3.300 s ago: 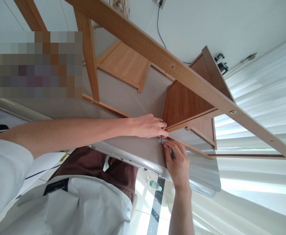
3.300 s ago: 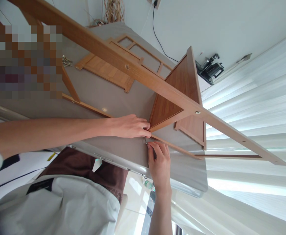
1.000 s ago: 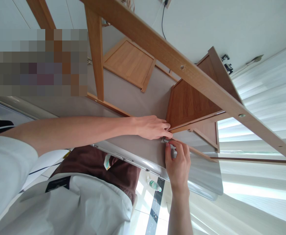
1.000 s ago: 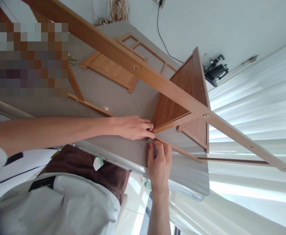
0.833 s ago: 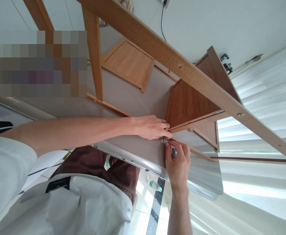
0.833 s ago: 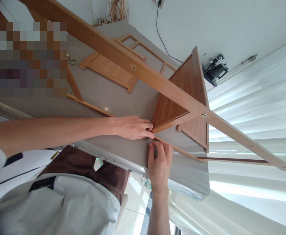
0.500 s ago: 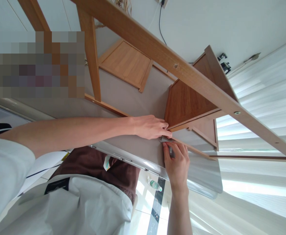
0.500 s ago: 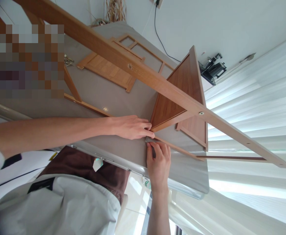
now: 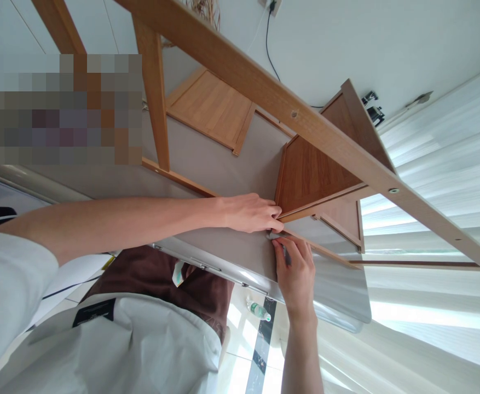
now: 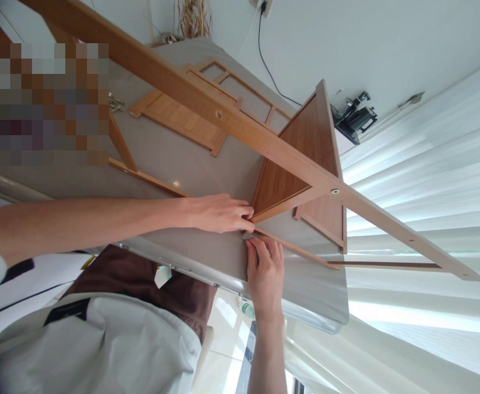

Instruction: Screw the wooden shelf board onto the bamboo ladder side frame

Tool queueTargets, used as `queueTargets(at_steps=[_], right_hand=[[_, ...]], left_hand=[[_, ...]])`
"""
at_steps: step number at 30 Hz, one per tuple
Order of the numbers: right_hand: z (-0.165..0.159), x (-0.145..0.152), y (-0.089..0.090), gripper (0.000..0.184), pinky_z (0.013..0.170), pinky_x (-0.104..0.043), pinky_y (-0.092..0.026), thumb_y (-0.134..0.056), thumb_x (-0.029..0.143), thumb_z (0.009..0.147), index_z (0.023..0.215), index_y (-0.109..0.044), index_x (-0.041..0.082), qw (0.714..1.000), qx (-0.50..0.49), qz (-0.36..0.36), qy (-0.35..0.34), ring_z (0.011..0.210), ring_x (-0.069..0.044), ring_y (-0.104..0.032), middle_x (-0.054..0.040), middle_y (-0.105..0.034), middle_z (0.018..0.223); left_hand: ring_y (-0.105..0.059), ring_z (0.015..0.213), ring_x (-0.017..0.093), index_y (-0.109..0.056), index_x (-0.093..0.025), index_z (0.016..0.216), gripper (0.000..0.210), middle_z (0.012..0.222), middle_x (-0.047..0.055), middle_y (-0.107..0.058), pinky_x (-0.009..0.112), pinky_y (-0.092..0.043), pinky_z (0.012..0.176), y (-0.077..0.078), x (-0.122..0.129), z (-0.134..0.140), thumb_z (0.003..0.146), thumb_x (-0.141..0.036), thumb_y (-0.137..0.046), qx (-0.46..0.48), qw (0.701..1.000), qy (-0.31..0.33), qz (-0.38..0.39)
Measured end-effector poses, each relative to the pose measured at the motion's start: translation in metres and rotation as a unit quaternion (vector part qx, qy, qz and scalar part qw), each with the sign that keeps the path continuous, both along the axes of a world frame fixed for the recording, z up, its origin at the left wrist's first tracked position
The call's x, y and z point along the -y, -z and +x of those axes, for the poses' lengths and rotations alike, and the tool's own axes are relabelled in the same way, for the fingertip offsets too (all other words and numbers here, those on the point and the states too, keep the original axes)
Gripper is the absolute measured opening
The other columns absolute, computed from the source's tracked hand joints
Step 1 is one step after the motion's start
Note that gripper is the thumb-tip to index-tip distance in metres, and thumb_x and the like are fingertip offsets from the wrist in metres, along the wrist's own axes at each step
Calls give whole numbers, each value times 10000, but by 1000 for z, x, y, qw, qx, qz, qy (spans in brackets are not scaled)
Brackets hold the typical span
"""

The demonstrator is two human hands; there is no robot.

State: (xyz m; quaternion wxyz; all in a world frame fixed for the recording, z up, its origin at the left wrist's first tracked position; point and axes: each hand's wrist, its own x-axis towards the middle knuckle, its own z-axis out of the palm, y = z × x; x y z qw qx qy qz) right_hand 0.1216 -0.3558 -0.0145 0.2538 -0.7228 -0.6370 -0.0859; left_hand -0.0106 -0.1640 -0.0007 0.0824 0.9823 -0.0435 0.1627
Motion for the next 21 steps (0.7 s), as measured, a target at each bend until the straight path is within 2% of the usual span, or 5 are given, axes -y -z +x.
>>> queueTargets(at_steps=[5, 9, 21], right_hand=[[7, 0, -8, 173, 857, -385, -499, -503, 213, 1025, 1020, -675, 222, 998, 29, -40, -44, 932, -211, -574, -83, -646, 1030], [8, 5, -13, 147, 864, -376, -500, -531, 185, 1012, 1043, -668, 227, 996, 16, -45, -76, 946, -206, -589, -74, -654, 1041], [0, 13, -15, 137, 828, -352, -483, -516, 172, 1018, 1044, -639, 227, 995, -19, -51, -78, 896, -186, -612, -44, -687, 982]], left_hand=[[-586, 924, 183, -653, -292, 1063, 214, 1025, 55, -627, 301, -209, 463, -3, 2, 0, 996, -177, -485, -13, 1000, -5, 5], [-586, 911, 183, -656, -279, 1050, 189, 1009, 56, -629, 296, -193, 447, -2, 2, 0, 998, -195, -495, -1, 1000, -2, 9], [-594, 947, 180, -682, -300, 1030, 184, 1033, 40, -635, 293, -238, 474, 0, 0, 1, 990, -223, -520, -4, 1000, 2, -2]])
